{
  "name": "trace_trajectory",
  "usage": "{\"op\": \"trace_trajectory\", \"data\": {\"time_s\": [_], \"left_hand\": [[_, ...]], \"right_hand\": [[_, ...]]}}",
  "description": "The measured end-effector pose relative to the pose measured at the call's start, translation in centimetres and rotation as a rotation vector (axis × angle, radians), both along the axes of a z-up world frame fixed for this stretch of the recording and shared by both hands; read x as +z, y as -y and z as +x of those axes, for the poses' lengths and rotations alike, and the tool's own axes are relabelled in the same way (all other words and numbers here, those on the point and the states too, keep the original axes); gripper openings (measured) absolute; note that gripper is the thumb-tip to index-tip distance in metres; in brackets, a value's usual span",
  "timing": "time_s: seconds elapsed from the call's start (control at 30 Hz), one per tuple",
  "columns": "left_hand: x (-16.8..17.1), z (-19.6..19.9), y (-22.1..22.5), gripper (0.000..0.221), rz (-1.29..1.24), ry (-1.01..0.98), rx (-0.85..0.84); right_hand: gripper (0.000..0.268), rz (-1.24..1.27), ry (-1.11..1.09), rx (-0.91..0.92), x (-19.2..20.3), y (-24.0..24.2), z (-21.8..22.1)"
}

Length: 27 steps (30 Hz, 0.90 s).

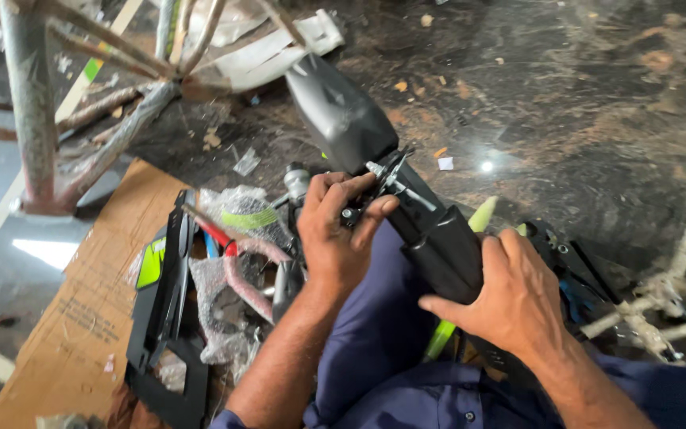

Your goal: The person assembles a black plastic bicycle fender by sliding it onto a metal bracket and securing it with a bolt and nut before attaching a fork to the bicycle frame.

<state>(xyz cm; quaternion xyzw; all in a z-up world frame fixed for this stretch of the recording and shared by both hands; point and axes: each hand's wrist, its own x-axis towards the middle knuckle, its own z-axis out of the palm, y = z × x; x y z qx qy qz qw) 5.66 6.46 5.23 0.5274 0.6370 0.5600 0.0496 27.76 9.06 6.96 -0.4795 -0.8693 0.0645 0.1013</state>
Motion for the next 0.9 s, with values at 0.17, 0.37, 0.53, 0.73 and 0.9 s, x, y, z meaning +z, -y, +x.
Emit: {"op": "trace_trajectory", "data": {"time_s": [0.17, 0.37, 0.53, 0.73, 0.9], "left_hand": [[-3.2, 4.0, -1.9, 0.037, -0.074, 0.549, -0.336], [-7.2, 8.6, -4.9, 0.045, -0.051, 1.156, -0.572], [-9.3, 10.9, -5.8, 0.051, -0.192, 1.171, -0.469], [-10.2, 11.9, -4.9, 0.049, -0.228, 0.831, -0.438], [-10.0, 11.7, -4.3, 0.048, -0.254, 0.831, -0.451]], "right_hand": [[0.078, -0.022, -0.094, -0.178, 1.4, -0.5, 3.5], [0.056, -0.626, -0.437, -0.397, -3.8, -2.5, 9.9], [0.027, -0.814, -1.500, -0.370, -9.3, -4.4, 14.3], [0.021, -0.899, -1.630, -0.383, -9.7, -4.1, 12.8], [0.024, -0.942, -1.653, -0.484, -9.0, -4.4, 10.6]]}}
